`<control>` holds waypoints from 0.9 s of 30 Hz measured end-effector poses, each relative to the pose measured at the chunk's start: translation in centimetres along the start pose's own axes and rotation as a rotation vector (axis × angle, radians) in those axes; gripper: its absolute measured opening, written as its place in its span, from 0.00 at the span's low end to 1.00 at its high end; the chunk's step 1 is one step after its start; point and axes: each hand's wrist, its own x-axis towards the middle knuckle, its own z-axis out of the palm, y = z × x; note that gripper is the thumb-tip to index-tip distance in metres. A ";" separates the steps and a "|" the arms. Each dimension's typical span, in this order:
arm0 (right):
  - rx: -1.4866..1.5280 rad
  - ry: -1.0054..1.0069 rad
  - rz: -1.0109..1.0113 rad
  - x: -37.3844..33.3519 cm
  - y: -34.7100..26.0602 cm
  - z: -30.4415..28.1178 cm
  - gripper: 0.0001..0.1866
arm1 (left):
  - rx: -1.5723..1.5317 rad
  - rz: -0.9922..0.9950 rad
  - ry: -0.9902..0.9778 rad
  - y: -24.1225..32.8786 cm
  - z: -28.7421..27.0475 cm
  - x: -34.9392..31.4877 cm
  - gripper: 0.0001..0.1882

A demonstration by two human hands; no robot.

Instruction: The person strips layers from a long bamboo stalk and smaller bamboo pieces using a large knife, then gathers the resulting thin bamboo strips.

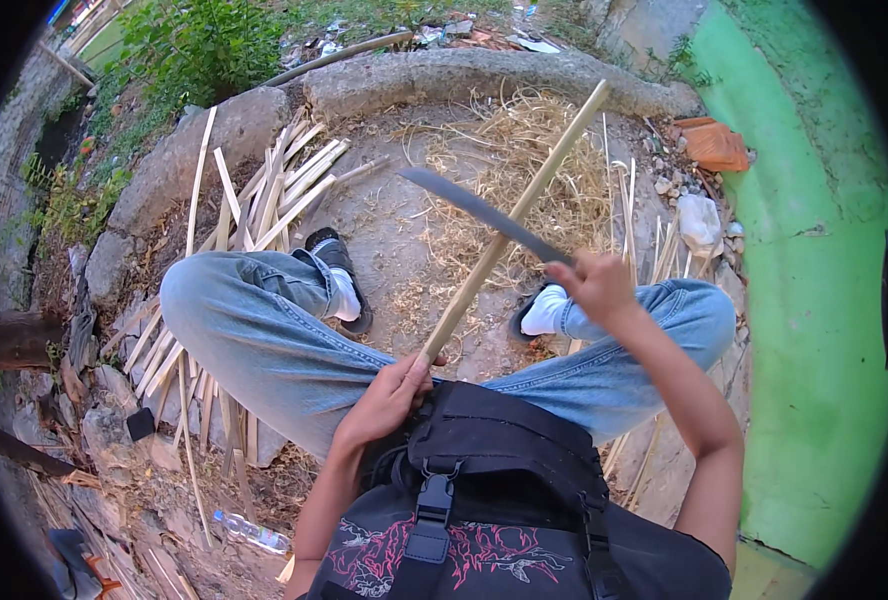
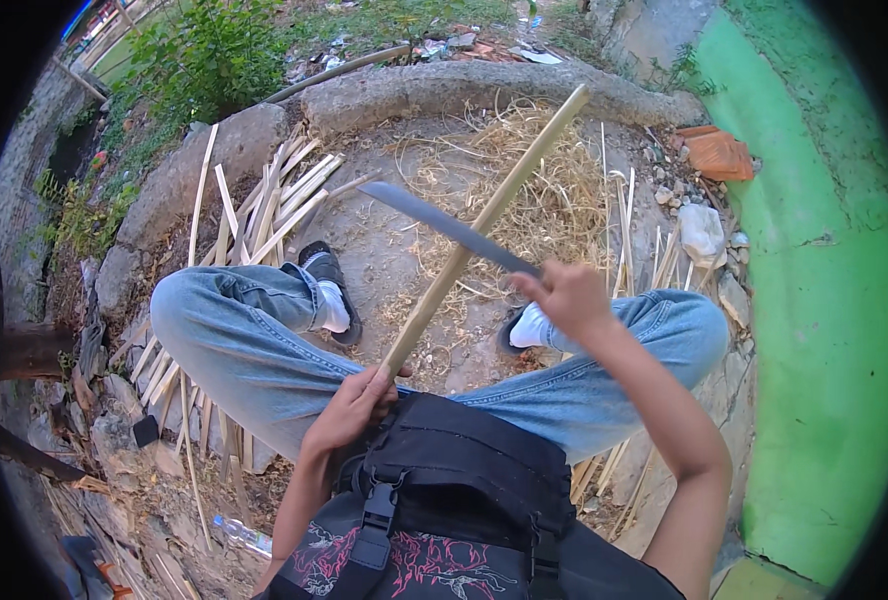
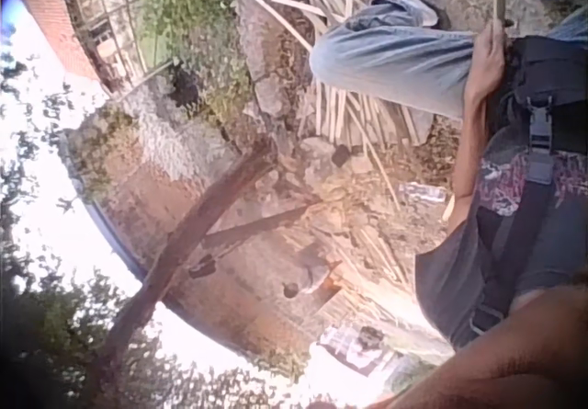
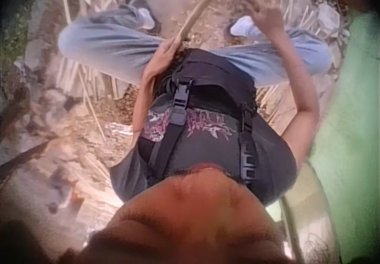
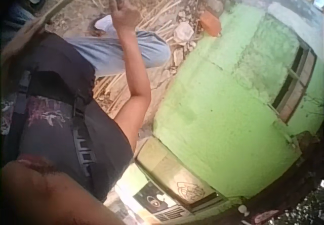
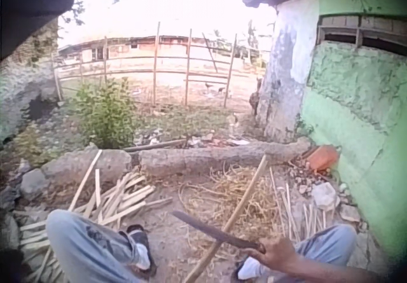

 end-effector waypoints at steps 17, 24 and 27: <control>1.617 0.388 0.682 5.2 5.6 -6.4 0.34 | 1.325 0.571 0.859 19.9 -9.4 -10.5 0.15; 1.500 0.442 0.680 4.8 5.6 -6.0 0.27 | 1.352 1.105 1.157 30.4 -13.5 -9.4 0.16; 1.462 0.421 0.670 5.2 4.8 -5.8 0.27 | 1.027 1.328 1.100 32.7 -16.1 -8.9 0.18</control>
